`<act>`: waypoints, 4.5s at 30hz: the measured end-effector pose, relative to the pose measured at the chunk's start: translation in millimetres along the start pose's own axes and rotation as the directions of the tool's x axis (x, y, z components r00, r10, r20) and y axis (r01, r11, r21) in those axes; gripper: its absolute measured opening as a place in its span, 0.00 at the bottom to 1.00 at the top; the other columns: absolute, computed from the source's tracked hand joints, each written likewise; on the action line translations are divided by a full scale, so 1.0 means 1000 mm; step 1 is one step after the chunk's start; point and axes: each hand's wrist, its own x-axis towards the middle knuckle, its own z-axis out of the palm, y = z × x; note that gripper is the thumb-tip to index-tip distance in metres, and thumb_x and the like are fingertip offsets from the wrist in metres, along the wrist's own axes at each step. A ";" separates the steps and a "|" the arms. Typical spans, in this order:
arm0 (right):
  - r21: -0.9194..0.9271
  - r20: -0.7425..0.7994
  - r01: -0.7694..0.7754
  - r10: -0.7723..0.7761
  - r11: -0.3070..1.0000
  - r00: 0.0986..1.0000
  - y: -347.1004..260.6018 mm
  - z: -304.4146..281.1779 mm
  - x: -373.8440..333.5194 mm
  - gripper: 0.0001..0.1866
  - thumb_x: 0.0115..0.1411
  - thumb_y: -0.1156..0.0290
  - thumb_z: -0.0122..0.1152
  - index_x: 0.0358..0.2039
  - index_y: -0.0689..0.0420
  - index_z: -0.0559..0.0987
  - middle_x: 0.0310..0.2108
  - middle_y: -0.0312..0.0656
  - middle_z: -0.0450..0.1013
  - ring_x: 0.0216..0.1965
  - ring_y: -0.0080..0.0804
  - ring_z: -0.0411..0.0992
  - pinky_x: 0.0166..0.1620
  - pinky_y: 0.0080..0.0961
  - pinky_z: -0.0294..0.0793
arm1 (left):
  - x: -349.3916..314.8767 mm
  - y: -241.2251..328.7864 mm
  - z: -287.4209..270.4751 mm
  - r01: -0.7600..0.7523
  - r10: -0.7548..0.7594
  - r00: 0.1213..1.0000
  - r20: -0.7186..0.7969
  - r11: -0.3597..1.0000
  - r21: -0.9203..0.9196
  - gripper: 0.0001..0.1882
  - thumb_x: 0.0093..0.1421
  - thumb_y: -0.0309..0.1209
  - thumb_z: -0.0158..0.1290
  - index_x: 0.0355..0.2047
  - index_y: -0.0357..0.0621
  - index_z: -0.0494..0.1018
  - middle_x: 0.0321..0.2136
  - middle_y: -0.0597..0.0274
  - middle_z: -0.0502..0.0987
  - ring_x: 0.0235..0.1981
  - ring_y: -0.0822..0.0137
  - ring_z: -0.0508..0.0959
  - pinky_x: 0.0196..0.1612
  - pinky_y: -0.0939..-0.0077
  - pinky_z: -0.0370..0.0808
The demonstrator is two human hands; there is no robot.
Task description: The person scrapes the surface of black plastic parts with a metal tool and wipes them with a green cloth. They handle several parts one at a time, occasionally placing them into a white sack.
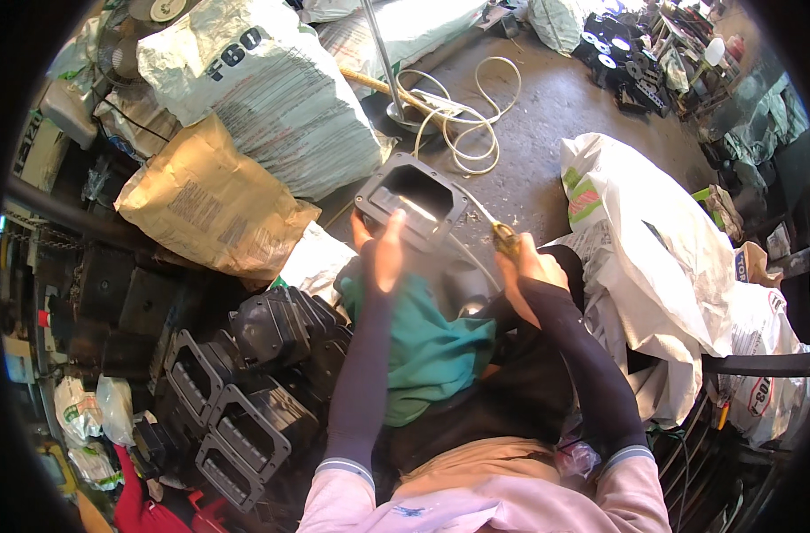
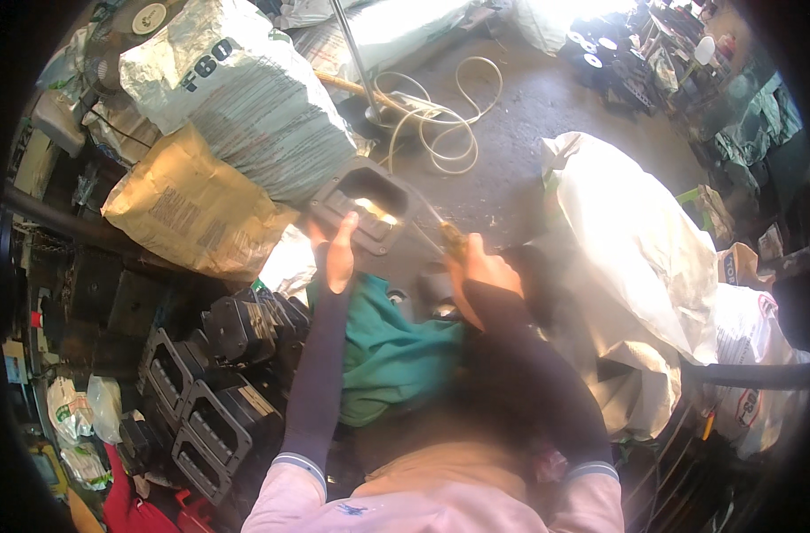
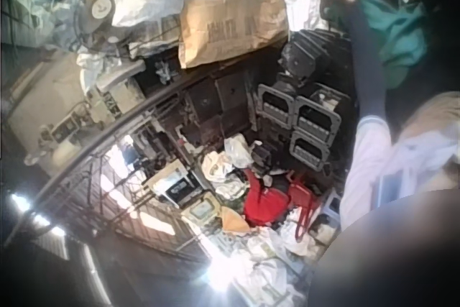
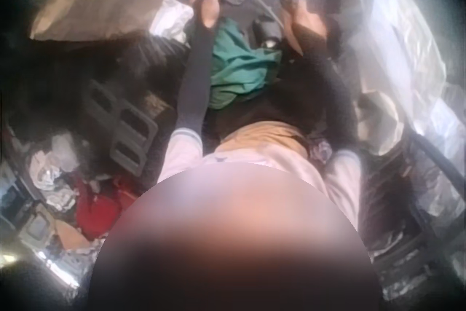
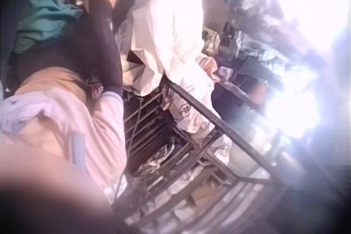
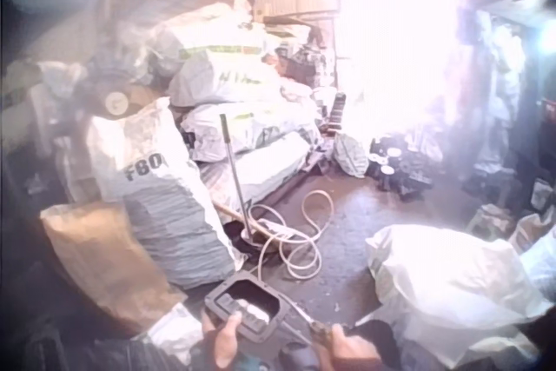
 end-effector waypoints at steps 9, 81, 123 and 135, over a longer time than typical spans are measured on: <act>-0.027 0.330 0.156 -0.138 0.987 0.934 -0.049 0.000 0.016 0.20 0.66 0.54 0.50 0.48 0.56 0.65 0.36 0.61 0.77 0.40 0.63 0.75 0.43 0.54 0.72 | -0.003 0.003 -0.006 0.034 -0.033 0.995 0.091 0.999 -0.012 0.34 0.59 0.28 0.58 0.64 0.36 0.58 0.54 0.50 0.71 0.53 0.60 0.72 0.57 0.69 0.69; -0.031 0.266 0.229 -0.213 0.973 0.940 -0.011 -0.051 -0.040 0.18 0.62 0.60 0.59 0.39 0.60 0.66 0.24 0.62 0.75 0.31 0.64 0.75 0.35 0.52 0.73 | 0.020 -0.014 -0.025 -0.658 0.509 0.753 0.418 0.567 0.495 0.43 0.43 0.18 0.56 0.64 0.38 0.59 0.57 0.43 0.68 0.63 0.45 0.64 0.69 0.50 0.56; 0.701 0.265 0.108 -0.399 0.705 0.878 0.094 0.123 -0.039 0.17 0.65 0.60 0.55 0.45 0.60 0.73 0.34 0.43 0.76 0.32 0.35 0.76 0.37 0.31 0.75 | -0.206 0.076 -0.122 0.202 -0.220 0.973 0.065 0.956 0.211 0.37 0.63 0.40 0.57 0.68 0.41 0.56 0.61 0.46 0.67 0.62 0.57 0.68 0.64 0.69 0.62; 0.402 0.566 0.057 -0.297 0.914 0.769 0.149 0.174 0.023 0.14 0.66 0.62 0.58 0.43 0.60 0.73 0.24 0.39 0.74 0.17 0.20 0.67 0.21 0.21 0.65 | -0.456 0.047 -0.408 0.475 -0.415 0.719 -0.557 0.879 -0.041 0.17 0.66 0.39 0.54 0.50 0.42 0.74 0.42 0.60 0.81 0.38 0.68 0.82 0.41 0.70 0.80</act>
